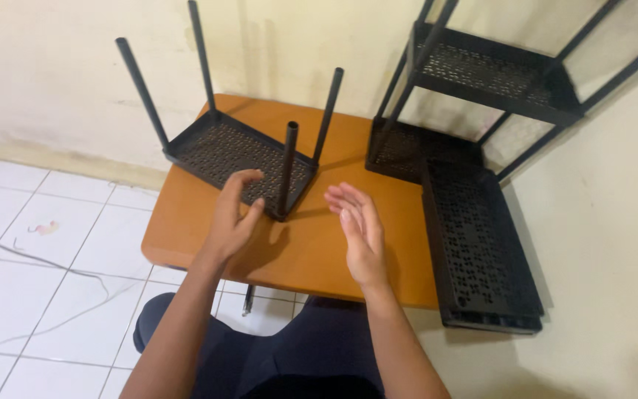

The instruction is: The person disassembles a small black plastic storage shelf by removing the vertical support poles from the perforated shelves. They then reassemble the shelf by inserting the poles back into the shelf holes and pressing them to secure the joints.

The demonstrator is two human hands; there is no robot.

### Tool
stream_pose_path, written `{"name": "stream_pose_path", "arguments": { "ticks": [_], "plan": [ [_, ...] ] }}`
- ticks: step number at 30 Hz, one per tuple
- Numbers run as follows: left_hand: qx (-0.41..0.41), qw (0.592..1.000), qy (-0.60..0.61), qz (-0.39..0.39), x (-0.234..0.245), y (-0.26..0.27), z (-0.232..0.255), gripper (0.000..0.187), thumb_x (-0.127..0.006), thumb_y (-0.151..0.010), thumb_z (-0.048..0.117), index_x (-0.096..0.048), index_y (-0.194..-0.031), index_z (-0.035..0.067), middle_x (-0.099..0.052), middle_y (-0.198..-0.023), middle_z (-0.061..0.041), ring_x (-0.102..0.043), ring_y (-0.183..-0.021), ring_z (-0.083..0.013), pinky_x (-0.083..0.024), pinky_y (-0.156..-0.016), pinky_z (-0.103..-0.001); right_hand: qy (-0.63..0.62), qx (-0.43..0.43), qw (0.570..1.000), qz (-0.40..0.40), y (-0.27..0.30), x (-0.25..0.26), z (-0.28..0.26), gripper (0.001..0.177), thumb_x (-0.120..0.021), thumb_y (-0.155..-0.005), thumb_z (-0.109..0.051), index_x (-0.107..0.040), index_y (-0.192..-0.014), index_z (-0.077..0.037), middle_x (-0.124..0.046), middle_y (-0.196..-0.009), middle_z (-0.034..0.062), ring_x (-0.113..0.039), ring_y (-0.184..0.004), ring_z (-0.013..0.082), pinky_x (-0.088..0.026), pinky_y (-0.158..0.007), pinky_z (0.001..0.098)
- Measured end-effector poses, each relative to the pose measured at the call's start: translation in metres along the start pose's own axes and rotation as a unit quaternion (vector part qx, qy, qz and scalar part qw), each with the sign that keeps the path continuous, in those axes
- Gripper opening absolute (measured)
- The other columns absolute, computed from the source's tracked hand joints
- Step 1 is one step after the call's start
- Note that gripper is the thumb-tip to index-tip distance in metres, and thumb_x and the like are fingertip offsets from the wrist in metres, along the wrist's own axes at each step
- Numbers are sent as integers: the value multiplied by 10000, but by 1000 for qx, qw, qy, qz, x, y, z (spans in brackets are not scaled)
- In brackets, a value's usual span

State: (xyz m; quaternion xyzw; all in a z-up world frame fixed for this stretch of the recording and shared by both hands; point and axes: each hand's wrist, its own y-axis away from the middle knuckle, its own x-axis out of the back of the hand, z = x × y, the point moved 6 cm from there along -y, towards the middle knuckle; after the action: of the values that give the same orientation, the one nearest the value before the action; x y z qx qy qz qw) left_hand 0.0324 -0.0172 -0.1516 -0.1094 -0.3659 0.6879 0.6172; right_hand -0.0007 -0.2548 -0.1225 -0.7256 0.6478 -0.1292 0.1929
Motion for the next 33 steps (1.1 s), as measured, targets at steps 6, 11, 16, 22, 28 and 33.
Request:
{"name": "stream_pose_path", "arguments": {
  "ticks": [6,11,16,22,28,33],
  "plan": [
    [-8,989,-36,-147,-38,8,-28,449,-617,-988,180,-530,-1371,-37,-600,-1386,-262,-532,-1338,-410,-270,-1215,-518,-44,36,998,-18,-54,-40,44,549,-469,-1118,-354,-381,-1518,13,-544,-1460,182,-553,-1359,282,-431,-1157,414],
    [30,982,-51,-177,-50,7,-39,306,-577,-1019,201,-624,-1255,12,-699,-1157,-227,-619,-1150,-393,-383,-1124,-496,-115,19,991,-69,-71,-57,73,573,-428,-1129,-485,-454,-1449,-11,-610,-1183,129,-622,-1092,224,-494,-1036,379],
    [53,974,-92,-199,-52,7,-41,224,-566,-1041,207,-673,-1132,32,-710,-983,-206,-654,-1015,-380,-449,-1110,-466,-179,1,980,-89,-91,-67,99,506,-433,-1121,-536,-518,-1168,-40,-493,-859,44,-482,-764,128,-449,-746,298],
    [13,981,-54,-183,-50,4,-45,212,-609,-1003,187,-693,-1120,32,-730,-1049,-178,-640,-1034,-388,-433,-1064,-467,-238,-17,969,-71,-94,-74,111,541,-466,-1074,-610,-435,-961,-82,-389,-734,16,-335,-604,89,-287,-537,251],
    [30,979,-34,-197,-51,7,-57,220,-612,-996,168,-697,-1145,30,-731,-1040,-166,-642,-1010,-374,-420,-1091,-454,-258,-25,962,-88,-97,-75,111,572,-483,-1061,-641,-423,-923,-90,-347,-682,1,-296,-552,86,-239,-497,253],
    [47,981,-34,-187,-52,8,-61,205,-631,-997,186,-705,-1114,34,-725,-1020,-168,-638,-1025,-364,-428,-1101,-440,-293,-37,949,-110,-99,-77,107,561,-492,-1066,-630,-432,-938,-87,-358,-710,-7,-323,-588,82,-272,-537,248]
  ]
}}
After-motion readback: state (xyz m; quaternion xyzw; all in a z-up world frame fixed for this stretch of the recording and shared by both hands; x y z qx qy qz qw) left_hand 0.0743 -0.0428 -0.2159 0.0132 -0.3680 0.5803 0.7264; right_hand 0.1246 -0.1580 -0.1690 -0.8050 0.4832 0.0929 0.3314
